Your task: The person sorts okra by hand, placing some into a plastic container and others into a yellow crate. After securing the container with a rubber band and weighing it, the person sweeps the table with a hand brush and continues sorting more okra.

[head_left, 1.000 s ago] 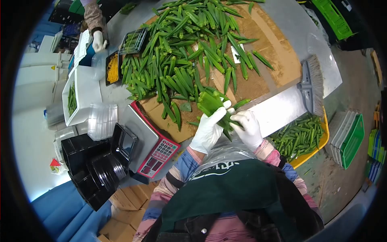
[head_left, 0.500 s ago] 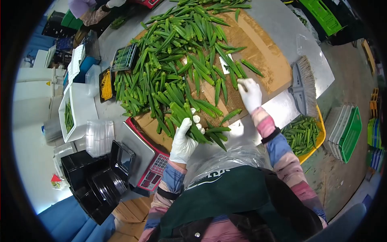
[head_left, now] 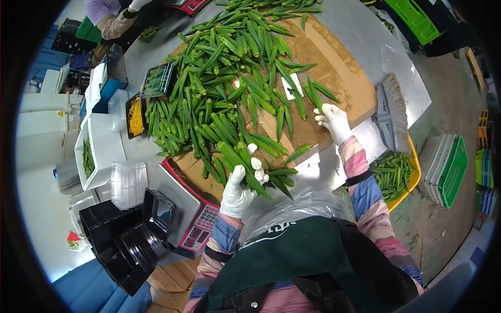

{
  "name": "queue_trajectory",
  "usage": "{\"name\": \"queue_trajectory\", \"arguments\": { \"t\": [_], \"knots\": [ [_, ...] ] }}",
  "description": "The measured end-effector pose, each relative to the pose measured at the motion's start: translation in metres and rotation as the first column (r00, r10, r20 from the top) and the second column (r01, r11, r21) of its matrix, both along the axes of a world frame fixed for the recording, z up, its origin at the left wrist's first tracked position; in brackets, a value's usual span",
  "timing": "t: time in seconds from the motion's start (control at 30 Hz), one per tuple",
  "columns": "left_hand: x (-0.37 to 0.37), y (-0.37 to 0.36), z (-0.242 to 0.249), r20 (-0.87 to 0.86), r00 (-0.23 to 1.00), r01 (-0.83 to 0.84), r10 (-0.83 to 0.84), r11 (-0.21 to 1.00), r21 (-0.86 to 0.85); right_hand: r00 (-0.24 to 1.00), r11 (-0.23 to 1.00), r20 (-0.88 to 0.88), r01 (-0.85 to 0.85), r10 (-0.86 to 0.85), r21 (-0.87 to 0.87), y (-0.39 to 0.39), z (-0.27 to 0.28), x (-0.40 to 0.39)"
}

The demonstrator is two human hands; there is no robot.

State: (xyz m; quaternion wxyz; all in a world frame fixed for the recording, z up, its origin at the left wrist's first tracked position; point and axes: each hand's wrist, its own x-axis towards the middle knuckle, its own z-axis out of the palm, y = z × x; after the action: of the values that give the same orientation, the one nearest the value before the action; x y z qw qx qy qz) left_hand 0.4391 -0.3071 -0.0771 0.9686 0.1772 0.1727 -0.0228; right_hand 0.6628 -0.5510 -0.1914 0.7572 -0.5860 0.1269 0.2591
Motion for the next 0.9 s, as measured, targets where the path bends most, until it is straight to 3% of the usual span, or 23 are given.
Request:
{"name": "queue_trajectory", "arguments": {
  "t": [0.07,0.17,0.3,0.4,0.5,0.57,0.63,0.67,0.7,0.8,0.87,0.9],
  "knots": [
    [0.001,-0.002,0.001,-0.014,1.0,0.0,0.001,1.0,0.012,0.993,0.955,-0.108,0.069,-0.039,0.287,-0.01,0.017,-0.016],
    [0.0,-0.005,0.004,-0.046,0.998,0.035,-0.031,0.996,0.083,0.955,0.812,-0.296,0.173,0.0,0.558,-0.024,0.017,-0.028],
    [-0.005,-0.008,0.002,-0.07,0.997,0.049,-0.045,0.996,0.07,0.932,0.766,-0.363,0.224,0.014,0.603,-0.029,0.025,-0.044],
    [-0.01,-0.007,-0.002,-0.043,0.998,0.044,-0.042,0.998,0.04,0.983,0.901,-0.183,0.059,0.023,0.43,-0.043,0.022,-0.053],
    [-0.017,-0.002,-0.007,-0.021,1.0,0.02,-0.02,1.0,0.001,0.98,0.971,-0.03,-0.19,0.197,0.146,-0.083,0.042,-0.066],
    [-0.021,0.001,-0.008,-0.01,1.0,0.007,-0.007,1.0,0.005,0.949,0.958,-0.161,-0.284,0.273,-0.049,-0.139,0.046,-0.073],
    [-0.024,0.003,-0.004,-0.043,0.999,-0.002,0.002,1.0,0.001,0.885,0.735,-0.281,-0.464,0.371,-0.494,-0.181,0.073,-0.076],
    [-0.023,0.002,-0.001,-0.059,0.998,-0.008,0.008,1.0,-0.001,0.821,0.435,-0.29,-0.52,0.491,-0.735,-0.205,0.072,-0.074],
    [-0.022,0.001,0.002,-0.07,0.998,-0.004,0.004,1.0,0.009,0.736,0.079,-0.343,-0.471,0.583,-0.878,-0.215,0.075,-0.071],
    [-0.019,-0.005,0.006,-0.078,0.996,0.034,-0.032,0.999,0.029,0.874,0.471,0.079,-0.18,0.479,-0.864,-0.204,0.071,-0.055],
    [-0.019,-0.005,0.006,-0.039,0.995,0.091,-0.089,0.995,0.035,0.894,0.622,0.181,-0.129,0.409,-0.772,-0.17,0.052,-0.039],
    [-0.02,-0.005,0.007,-0.026,0.992,0.122,-0.12,0.991,0.048,0.775,0.628,0.38,-0.027,0.505,-0.778,-0.148,0.043,-0.033]
  ]
}}
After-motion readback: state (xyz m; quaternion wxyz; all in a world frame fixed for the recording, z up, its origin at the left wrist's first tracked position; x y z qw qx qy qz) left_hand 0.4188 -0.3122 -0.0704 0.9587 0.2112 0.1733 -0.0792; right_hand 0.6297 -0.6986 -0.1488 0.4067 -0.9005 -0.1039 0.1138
